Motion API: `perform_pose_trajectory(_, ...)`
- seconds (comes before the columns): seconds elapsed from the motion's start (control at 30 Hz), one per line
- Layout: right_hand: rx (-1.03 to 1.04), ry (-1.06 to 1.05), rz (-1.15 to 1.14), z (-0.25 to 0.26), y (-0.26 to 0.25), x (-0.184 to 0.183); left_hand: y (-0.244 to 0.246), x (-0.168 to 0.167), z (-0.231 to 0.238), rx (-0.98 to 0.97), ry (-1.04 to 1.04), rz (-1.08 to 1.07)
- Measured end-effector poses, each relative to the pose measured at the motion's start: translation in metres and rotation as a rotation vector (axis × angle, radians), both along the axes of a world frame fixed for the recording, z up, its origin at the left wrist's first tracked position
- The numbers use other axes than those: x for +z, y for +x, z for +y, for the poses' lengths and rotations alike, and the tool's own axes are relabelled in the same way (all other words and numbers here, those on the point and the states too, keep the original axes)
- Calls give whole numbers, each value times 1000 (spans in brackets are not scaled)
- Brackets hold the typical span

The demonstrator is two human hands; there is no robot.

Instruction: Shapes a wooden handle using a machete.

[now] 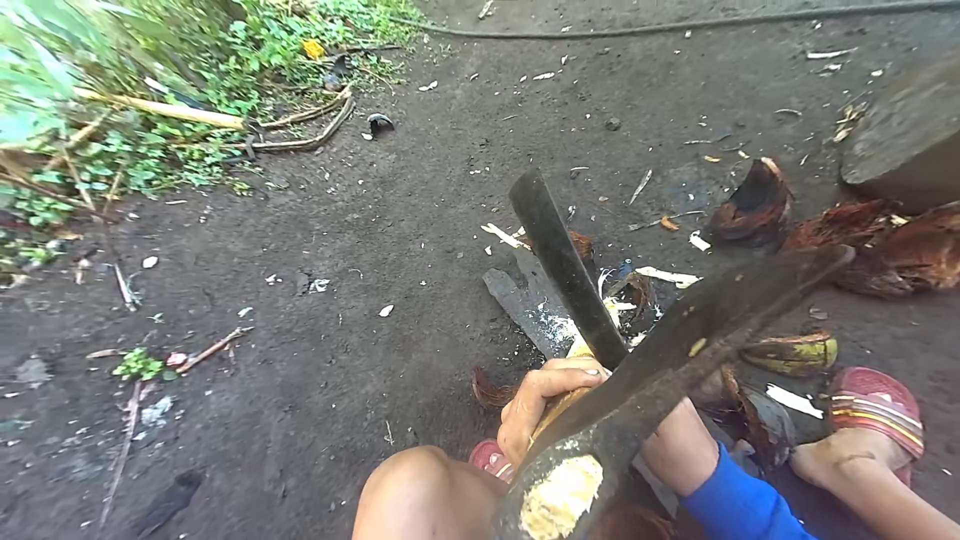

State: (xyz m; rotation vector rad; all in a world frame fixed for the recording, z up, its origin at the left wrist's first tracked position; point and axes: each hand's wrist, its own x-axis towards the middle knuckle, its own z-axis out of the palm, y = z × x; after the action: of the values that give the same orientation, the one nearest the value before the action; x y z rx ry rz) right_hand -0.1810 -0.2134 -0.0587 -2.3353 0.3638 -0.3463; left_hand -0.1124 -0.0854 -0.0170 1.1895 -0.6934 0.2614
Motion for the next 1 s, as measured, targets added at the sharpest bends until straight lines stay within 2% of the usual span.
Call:
perform_pose_trajectory(0.1, 23, -25, 6, -3, 3, 7, 1, -2, 1, -9, -14, 27)
perform_pose_trajectory(0.3, -13, -70, -219, -10, 1, 28, -1, -1, 4, -16, 1, 31)
perform_pose_trajectory(0.43, -18, -29, -11, 1, 4, 4, 1, -1, 1, -1, -29, 36)
perform_pose_trajectory(0.53, 25, -10, 69, 0, 9, 4, 2, -1, 1, 23, -21, 59)
perform_pose_trajectory(0.77, -14, -102, -203, -6, 7, 33, 2, -2, 1, 43, -1, 57)
perform_pose_trajectory(0.87, -12, -100, -35, 1, 9, 18, 3, 0, -1, 38, -21, 60)
perform_pose_trajectory(0.93, 24, -24, 185, 0, 11, 1, 2, -1, 1, 35, -39, 60)
perform_pose_trajectory(1.0, 40, 50, 253, -3, 13, -4, 3, -2, 3, 41, -33, 53)
